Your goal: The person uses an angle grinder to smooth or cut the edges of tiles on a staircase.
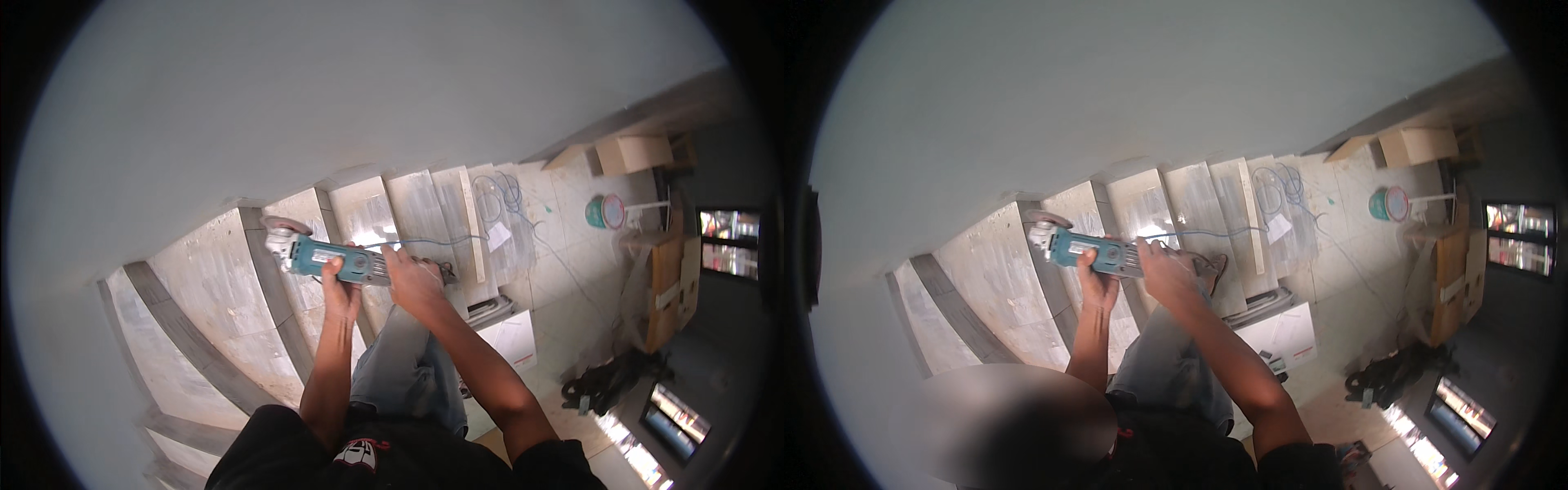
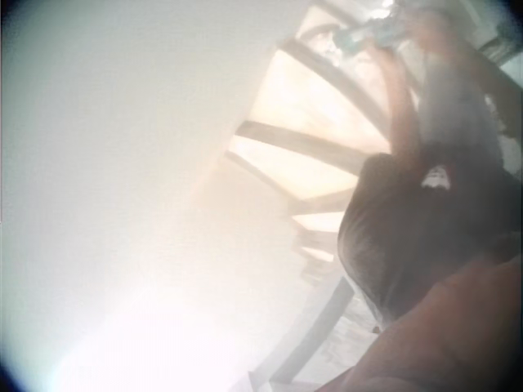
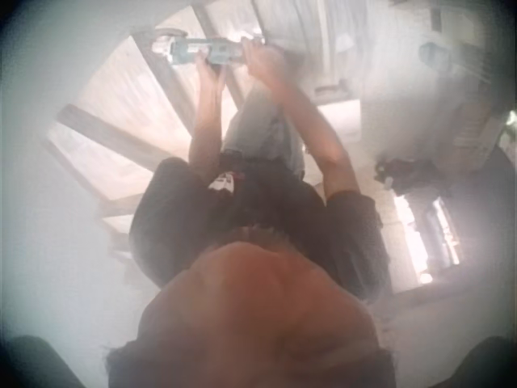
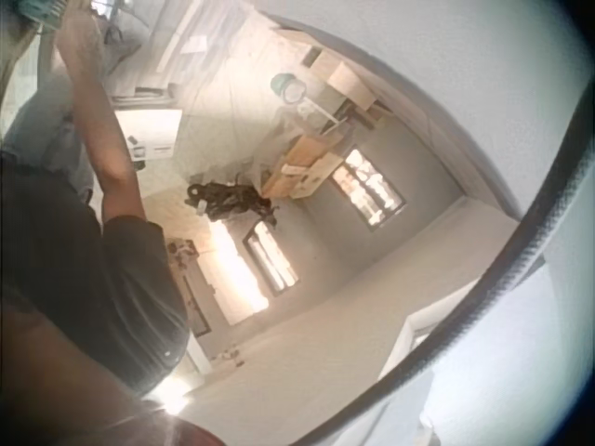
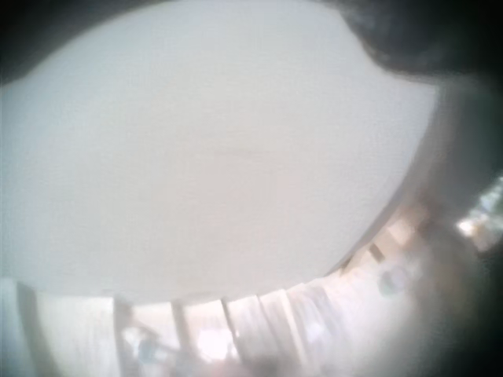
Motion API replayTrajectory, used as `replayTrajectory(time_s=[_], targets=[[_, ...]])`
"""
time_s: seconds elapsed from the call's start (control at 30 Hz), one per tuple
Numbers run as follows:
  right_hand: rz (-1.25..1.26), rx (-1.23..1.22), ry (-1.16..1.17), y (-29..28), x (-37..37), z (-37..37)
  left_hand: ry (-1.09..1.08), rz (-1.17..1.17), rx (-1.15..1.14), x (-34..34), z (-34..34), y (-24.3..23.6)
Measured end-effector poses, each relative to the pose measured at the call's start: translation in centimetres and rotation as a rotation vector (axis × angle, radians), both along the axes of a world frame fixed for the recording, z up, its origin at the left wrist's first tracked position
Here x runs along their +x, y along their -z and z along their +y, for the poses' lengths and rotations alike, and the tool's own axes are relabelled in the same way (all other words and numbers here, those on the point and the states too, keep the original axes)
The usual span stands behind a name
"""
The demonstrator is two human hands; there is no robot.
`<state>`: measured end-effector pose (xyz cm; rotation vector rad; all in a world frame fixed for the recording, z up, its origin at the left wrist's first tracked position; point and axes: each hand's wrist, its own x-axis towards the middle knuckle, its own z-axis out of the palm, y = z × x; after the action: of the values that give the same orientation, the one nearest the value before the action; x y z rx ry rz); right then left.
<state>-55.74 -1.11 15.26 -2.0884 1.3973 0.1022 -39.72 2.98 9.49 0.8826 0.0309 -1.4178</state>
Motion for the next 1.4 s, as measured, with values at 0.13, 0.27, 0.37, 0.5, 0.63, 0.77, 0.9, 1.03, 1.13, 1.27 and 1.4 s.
replayTrajectory(time_s=[0.13, 0.27, 0.37, 0.5, 0.63, 0.77, 0.9, 1.03, 1.13, 1.27, 1.4], targets=[[0.054, -0.009, 0.02, 3.1, -2.9, -1.3, -0.014, -0.01, 0.041, -3.8, -1.7, 2.7], [0.048, 0.009, 0.032, 6.2, -5.2, -3.4, -0.007, 0.04, 0.098, -7.0, -3.1, 8.7], [0.053, 0.004, 0.048, 10.4, -6.6, -5.1, -0.06, 0.103, 0.107, -8.7, -4.7, 13.1], [0.239, 0.162, -0.012, 17.3, -6.7, -9.1, -0.207, 0.114, 0.151, -10.2, -8.3, 19.2], [0.169, 0.19, -0.052, 23.5, -6.1, -11.9, -0.255, 0.056, 0.204, -10.6, -10.7, 27.5], [0.121, 0.128, -0.139, 29.1, -5.8, -13.2, -0.294, 0.102, 0.219, -10.6, -12.5, 33.1], [0.171, 0.099, -0.186, 35.0, -5.7, -14.9, -0.335, 0.073, 0.18, -11.0, -14.0, 39.1], [0.107, -0.004, -0.239, 41.5, -6.1, -16.7, -0.384, 0.036, 0.143, -10.5, -16.2, 43.6], [0.084, -0.097, -0.31, 45.4, -5.8, -17.9, -0.434, 0.015, 0.082, -9.8, -17.3, 46.6], [0.016, -0.214, -0.35, 48.3, -5.0, -19.2, -0.464, -0.015, 0.015, -8.9, -18.7, 49.0], [0.017, -0.318, -0.315, 50.2, -4.1, -19.4, -0.483, -0.083, -0.053, -7.4, -19.6, 49.3]])
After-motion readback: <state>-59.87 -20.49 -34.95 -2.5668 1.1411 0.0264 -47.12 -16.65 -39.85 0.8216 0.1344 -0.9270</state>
